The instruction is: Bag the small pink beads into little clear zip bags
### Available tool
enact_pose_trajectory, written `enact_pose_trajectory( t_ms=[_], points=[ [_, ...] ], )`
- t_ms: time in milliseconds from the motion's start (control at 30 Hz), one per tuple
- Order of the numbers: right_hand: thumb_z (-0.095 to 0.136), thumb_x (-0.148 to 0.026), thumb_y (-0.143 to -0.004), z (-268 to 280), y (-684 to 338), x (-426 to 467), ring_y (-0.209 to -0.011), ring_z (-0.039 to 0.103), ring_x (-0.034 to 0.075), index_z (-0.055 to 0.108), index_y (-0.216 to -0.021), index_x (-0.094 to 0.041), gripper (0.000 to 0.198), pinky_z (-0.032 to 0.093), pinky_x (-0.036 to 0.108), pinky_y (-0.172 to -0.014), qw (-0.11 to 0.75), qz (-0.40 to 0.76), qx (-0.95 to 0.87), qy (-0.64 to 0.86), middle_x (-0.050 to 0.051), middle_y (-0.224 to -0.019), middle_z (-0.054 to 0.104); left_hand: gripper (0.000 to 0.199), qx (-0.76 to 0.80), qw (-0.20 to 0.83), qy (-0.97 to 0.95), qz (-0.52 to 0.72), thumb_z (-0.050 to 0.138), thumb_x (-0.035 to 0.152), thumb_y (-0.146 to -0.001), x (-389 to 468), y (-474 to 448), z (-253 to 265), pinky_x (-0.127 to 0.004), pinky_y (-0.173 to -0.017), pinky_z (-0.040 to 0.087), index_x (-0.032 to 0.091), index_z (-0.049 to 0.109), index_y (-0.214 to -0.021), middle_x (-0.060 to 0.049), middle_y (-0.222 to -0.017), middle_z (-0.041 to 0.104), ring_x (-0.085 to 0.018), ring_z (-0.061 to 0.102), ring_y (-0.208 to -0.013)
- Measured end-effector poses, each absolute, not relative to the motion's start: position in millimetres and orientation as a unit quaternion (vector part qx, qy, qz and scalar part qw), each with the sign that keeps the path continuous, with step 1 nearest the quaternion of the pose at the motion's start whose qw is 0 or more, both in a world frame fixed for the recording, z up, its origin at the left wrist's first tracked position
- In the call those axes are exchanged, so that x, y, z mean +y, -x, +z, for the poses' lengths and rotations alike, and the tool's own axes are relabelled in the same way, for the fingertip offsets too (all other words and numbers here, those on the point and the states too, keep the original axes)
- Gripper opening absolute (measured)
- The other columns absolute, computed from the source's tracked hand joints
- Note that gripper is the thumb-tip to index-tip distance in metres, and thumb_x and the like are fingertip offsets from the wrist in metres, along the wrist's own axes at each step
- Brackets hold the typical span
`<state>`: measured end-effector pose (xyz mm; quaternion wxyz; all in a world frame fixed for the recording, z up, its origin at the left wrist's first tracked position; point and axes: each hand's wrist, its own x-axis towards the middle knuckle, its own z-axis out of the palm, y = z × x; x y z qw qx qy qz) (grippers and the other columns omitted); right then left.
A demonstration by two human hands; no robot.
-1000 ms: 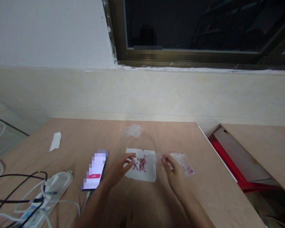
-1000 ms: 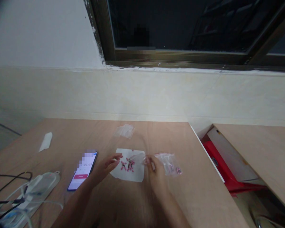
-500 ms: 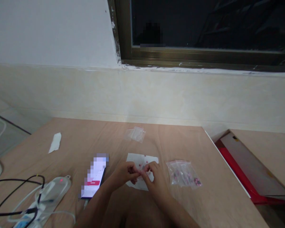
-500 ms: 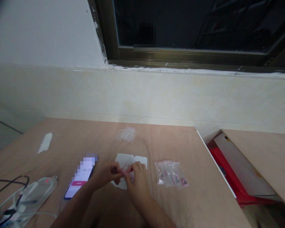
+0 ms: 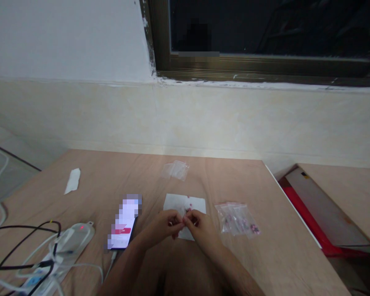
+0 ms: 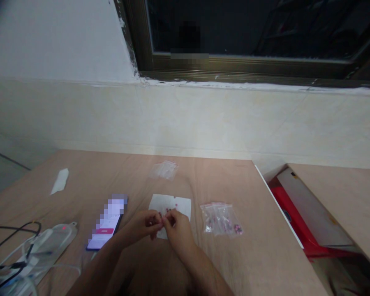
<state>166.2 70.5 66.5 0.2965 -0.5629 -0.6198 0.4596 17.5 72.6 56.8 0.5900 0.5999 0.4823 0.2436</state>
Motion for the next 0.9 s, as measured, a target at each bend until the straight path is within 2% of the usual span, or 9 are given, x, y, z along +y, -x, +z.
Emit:
enact_pose_trajectory(
  t_ms=[200, 367, 533, 767, 900],
  points=[
    [0.054, -0.033, -0.066, 56.4, -168.2, 64.0, -0.05, 0.051, 0.011, 0.057, -0.06, -0.014, 0.02, 0.038, 0.022, -0.049, 0.314, 0.56, -0.569, 0.514, 0.001, -0.054, 0.057, 0.028, 0.509, 0.558, -0.61, 0.241, 0.055, 0.039, -0.068, 64.3, -17.1, 55.8, -0.016, -0.035, 0.035, 0.014, 0.047, -0.058, 0.005, -0.051, 0.049, -0.006, 0.047, -0.04],
    [0.055, -0.033, -0.063, 59.3, -173.1, 64.7, -0.043, 0.048, 0.009, 0.059, -0.057, -0.014, 0.021, 0.038, 0.022, -0.046, 0.31, 0.627, -0.525, 0.485, 0.0, -0.051, 0.056, 0.027, 0.464, 0.629, -0.56, 0.274, 0.055, 0.038, -0.07, 58.6, -14.6, 56.1, -0.018, -0.039, 0.039, 0.014, 0.046, -0.06, 0.005, -0.05, 0.049, -0.007, 0.05, -0.041],
    [0.053, -0.027, -0.063, 66.7, -169.4, 61.2, -0.041, 0.045, 0.008, 0.057, -0.052, -0.014, 0.018, 0.033, 0.02, -0.042, 0.305, 0.585, -0.542, 0.521, 0.0, -0.046, 0.055, 0.027, 0.492, 0.588, -0.567, 0.301, 0.053, 0.035, -0.072, 55.9, -16.8, 57.4, -0.017, -0.038, 0.038, 0.014, 0.045, -0.057, 0.005, -0.046, 0.048, -0.006, 0.047, -0.038],
    [0.048, -0.016, -0.061, 66.4, -175.7, 62.1, -0.039, 0.042, 0.007, 0.049, -0.047, -0.015, 0.014, 0.03, 0.019, -0.039, 0.293, 0.482, -0.566, 0.601, -0.002, -0.042, 0.05, 0.021, 0.568, 0.513, -0.545, 0.343, 0.048, 0.027, -0.07, 60.8, -13.8, 56.4, -0.015, -0.033, 0.034, 0.018, 0.036, -0.055, 0.009, -0.043, 0.038, -0.005, 0.042, -0.034],
    [0.048, -0.02, -0.064, 65.3, -170.1, 65.1, -0.041, 0.044, 0.007, 0.05, -0.057, -0.016, 0.009, 0.031, 0.017, -0.036, 0.303, 0.459, -0.587, 0.595, -0.002, -0.048, 0.051, 0.017, 0.541, 0.491, -0.61, 0.307, 0.047, 0.024, -0.07, 60.3, -24.8, 66.7, -0.015, -0.035, 0.031, 0.017, 0.039, -0.056, 0.007, -0.047, 0.039, -0.006, 0.04, -0.039]
  ],
)
